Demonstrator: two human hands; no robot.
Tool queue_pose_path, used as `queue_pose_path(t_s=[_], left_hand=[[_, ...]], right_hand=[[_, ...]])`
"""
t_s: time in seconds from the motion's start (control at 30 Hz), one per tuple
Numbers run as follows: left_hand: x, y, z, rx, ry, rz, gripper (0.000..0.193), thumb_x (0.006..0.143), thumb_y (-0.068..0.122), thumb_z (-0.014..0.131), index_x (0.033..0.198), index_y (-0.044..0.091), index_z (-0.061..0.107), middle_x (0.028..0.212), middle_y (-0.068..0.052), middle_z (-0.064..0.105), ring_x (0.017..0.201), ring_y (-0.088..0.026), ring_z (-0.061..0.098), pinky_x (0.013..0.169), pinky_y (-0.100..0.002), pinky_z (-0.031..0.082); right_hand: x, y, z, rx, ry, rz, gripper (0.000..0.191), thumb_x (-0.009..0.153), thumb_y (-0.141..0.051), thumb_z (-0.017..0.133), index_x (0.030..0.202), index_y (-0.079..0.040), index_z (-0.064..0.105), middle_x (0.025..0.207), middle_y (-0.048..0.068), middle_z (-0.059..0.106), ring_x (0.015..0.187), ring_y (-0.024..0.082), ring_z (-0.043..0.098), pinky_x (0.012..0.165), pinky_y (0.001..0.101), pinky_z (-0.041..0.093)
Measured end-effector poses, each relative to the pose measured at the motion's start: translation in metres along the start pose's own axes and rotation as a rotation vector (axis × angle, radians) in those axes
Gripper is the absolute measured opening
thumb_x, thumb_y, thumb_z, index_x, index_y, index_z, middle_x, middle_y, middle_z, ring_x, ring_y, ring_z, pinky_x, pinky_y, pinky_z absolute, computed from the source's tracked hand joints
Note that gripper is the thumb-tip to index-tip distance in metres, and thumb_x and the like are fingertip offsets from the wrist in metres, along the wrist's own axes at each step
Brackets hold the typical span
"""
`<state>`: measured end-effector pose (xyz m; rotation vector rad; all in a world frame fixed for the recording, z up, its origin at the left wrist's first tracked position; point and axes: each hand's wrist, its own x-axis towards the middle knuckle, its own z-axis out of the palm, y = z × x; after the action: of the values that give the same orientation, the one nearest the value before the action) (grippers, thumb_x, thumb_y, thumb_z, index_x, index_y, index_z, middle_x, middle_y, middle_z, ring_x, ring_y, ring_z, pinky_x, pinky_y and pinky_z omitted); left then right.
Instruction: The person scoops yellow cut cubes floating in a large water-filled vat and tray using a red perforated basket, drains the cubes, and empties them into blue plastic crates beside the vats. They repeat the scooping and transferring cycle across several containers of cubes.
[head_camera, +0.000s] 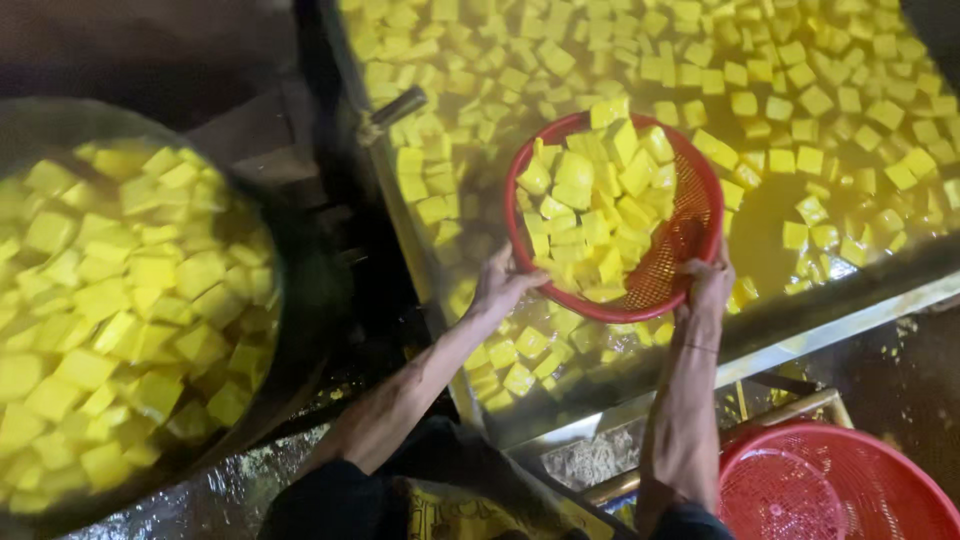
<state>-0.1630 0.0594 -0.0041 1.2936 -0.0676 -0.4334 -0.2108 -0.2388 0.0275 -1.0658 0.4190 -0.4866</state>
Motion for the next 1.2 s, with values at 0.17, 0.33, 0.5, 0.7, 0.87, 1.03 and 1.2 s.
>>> queue_pose_path(t_s=[0.17,0.33,0.5,0.7,0.87,1.03,1.2], left_hand=[[-0.079,0.066,-0.03,0.153,0.194,0.05,0.068,0.079,0.008,0.085,0.141,0.009,0.059,0.096,-0.004,0.079,0.069,-0.009,0.068,0.058,-0.027,0.054],[-0.162,0.126,-0.082,0.008,0.301,0.356,0.068,0.088,0.008,0.084,0.149,0.007,0.053,0.106,-0.004,0.079,0.088,-0.009,0.076,0.077,-0.025,0.064],[-0.244,0.171,-0.151,-0.092,0.57,0.385,0.075,0.088,0.012,0.082,0.154,0.009,0.047,0.102,-0.005,0.076,0.08,-0.009,0.071,0.061,-0.023,0.054],[-0.311,0.177,-0.243,-0.294,0.803,0.414,0.054,0.103,0.029,0.064,0.15,0.005,0.053,0.095,-0.004,0.071,0.065,-0.01,0.06,0.049,-0.025,0.048],[-0.327,0.142,-0.324,-0.525,0.866,0.326,0.04,0.11,0.033,0.049,0.122,-0.001,0.066,0.081,-0.008,0.068,0.062,-0.014,0.065,0.048,-0.028,0.052],[-0.313,0.11,-0.371,-0.679,0.783,0.262,0.038,0.111,0.032,0.045,0.098,0.001,0.064,0.075,-0.009,0.067,0.059,-0.015,0.065,0.046,-0.029,0.052],[-0.283,0.09,-0.385,-0.992,0.661,0.165,0.031,0.109,0.031,0.046,0.103,0.006,0.063,0.074,-0.006,0.065,0.057,-0.016,0.065,0.045,-0.029,0.052]], right_hand=[[-0.053,-0.057,0.082,-0.13,-0.161,-0.077,0.088,0.074,0.02,0.044,0.16,0.003,0.044,0.144,0.032,0.06,0.108,0.036,0.074,0.08,0.0402,0.068],[-0.08,-0.075,0.178,-0.229,-0.364,-0.217,0.071,0.082,0.018,0.049,0.152,0.008,0.052,0.137,0.026,0.068,0.109,0.034,0.073,0.079,0.0395,0.067],[-0.073,-0.041,0.287,-0.085,-0.479,0.091,0.069,0.083,0.018,0.052,0.151,0.011,0.052,0.14,0.026,0.066,0.119,0.039,0.072,0.09,0.0442,0.065],[-0.104,0.034,0.41,-0.079,-0.885,0.086,0.081,0.086,0.03,0.051,0.164,0.007,0.045,0.15,0.026,0.055,0.13,0.04,0.062,0.107,0.0442,0.058],[-0.18,0.079,0.48,-0.12,-1.068,-0.093,0.092,0.081,0.029,0.05,0.167,-0.003,0.042,0.165,0.019,0.049,0.129,0.035,0.063,0.096,0.0371,0.065],[-0.232,0.083,0.542,-0.291,-0.977,-0.143,0.087,0.076,0.03,0.049,0.16,0.006,0.054,0.163,0.019,0.054,0.128,0.031,0.063,0.086,0.0332,0.066],[-0.291,0.052,0.593,-0.55,-0.987,-0.381,0.083,0.068,0.025,0.05,0.147,0.007,0.062,0.146,0.015,0.068,0.128,0.026,0.071,0.087,0.0284,0.062]])
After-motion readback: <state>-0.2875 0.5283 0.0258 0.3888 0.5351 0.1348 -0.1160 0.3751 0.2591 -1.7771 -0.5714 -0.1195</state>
